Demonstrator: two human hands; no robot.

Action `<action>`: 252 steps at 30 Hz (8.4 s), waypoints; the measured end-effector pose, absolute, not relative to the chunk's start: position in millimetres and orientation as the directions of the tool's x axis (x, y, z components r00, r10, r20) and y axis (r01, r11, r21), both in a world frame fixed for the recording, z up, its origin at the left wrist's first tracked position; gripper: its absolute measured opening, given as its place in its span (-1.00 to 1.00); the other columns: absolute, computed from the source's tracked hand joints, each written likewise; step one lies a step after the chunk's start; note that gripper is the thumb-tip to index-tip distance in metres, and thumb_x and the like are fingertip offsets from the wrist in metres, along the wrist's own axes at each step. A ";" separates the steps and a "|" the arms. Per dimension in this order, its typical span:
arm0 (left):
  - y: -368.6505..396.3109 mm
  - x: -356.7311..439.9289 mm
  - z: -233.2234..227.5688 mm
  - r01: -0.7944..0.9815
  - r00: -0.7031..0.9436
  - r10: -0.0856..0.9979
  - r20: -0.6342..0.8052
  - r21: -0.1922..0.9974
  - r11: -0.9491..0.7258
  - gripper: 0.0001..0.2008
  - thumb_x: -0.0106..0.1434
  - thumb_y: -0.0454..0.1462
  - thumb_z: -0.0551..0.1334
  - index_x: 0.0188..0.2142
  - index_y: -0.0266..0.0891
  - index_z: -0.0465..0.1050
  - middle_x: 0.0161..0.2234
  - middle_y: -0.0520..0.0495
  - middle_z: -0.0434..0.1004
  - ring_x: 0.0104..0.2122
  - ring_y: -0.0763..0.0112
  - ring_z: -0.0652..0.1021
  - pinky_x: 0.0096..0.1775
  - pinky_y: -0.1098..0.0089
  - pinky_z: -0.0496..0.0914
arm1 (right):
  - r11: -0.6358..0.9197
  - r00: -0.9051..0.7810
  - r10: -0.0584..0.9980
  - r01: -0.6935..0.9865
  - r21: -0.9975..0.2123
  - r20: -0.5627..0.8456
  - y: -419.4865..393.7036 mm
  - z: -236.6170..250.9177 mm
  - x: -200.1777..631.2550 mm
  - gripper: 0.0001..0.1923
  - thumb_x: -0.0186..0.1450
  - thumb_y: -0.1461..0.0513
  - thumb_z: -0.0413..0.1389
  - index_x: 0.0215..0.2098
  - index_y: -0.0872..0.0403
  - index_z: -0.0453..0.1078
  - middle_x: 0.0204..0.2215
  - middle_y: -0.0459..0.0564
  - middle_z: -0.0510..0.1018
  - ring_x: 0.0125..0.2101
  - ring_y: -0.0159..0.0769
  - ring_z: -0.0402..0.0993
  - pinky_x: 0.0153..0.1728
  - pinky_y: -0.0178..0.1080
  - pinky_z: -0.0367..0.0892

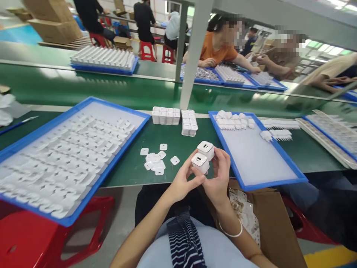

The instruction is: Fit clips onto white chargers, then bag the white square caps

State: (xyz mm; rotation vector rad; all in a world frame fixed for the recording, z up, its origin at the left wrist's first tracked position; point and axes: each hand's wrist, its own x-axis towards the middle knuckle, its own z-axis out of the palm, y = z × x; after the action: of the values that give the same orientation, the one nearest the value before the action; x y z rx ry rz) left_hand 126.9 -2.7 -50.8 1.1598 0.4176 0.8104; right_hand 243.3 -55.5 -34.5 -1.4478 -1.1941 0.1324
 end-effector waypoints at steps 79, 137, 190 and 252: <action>-39.4 -9.0 -92.3 -0.260 0.188 0.952 -0.242 0.922 0.286 -0.37 0.04 -0.27 0.46 0.06 -0.17 0.25 -0.06 -0.20 0.60 -0.11 0.25 0.62 -0.06 0.32 0.48 | 0.278 -0.480 0.865 0.701 -0.656 -0.147 99.2 -56.4 177.7 -0.81 0.09 0.37 0.26 -0.31 0.09 0.45 -0.29 -0.04 0.43 -0.31 -0.29 0.35 -0.26 -0.26 0.23; -31.2 59.5 -12.3 0.248 0.311 0.813 0.493 0.784 -0.570 -0.60 0.16 -0.47 0.34 -0.01 -0.19 0.50 0.05 -0.13 0.54 0.04 0.24 0.55 0.08 0.25 0.45 | -0.135 -0.077 0.989 -0.188 -0.973 -0.122 -53.4 2.2 241.0 -0.75 0.15 0.22 0.34 -0.18 0.03 0.60 -0.57 -0.12 0.57 -0.72 -0.49 0.39 -0.75 -0.44 0.28; -25.7 56.2 -24.1 0.115 0.316 0.865 0.391 0.889 -0.444 -0.63 0.12 -0.40 0.40 -0.06 -0.15 0.55 0.01 -0.14 0.58 0.03 0.22 0.56 0.09 0.16 0.46 | -0.190 -0.137 0.974 -0.068 -0.979 -0.180 -44.7 5.5 234.9 -0.54 0.14 0.16 0.35 -0.19 -0.01 0.16 -0.63 -0.24 0.49 -0.72 -0.45 0.35 -0.68 -0.41 0.27; -26.3 64.4 -40.1 0.271 0.286 0.834 0.472 0.795 -0.543 -0.70 0.22 -0.36 0.32 -0.03 -0.22 0.49 0.05 -0.18 0.53 0.04 0.25 0.54 0.09 0.21 0.45 | -0.100 -0.035 0.995 -0.239 -0.966 -0.094 -74.0 -10.6 207.2 -0.88 0.30 0.20 0.22 -0.23 0.04 0.37 -0.57 -0.14 0.57 -0.65 -0.41 0.44 -0.61 -0.33 0.43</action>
State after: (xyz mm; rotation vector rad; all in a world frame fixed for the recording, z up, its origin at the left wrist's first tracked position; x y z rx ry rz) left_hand 64.4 -26.3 -40.1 1.9726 0.9862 1.2406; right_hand 207.2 -74.0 -10.6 -1.0851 -0.9966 1.4028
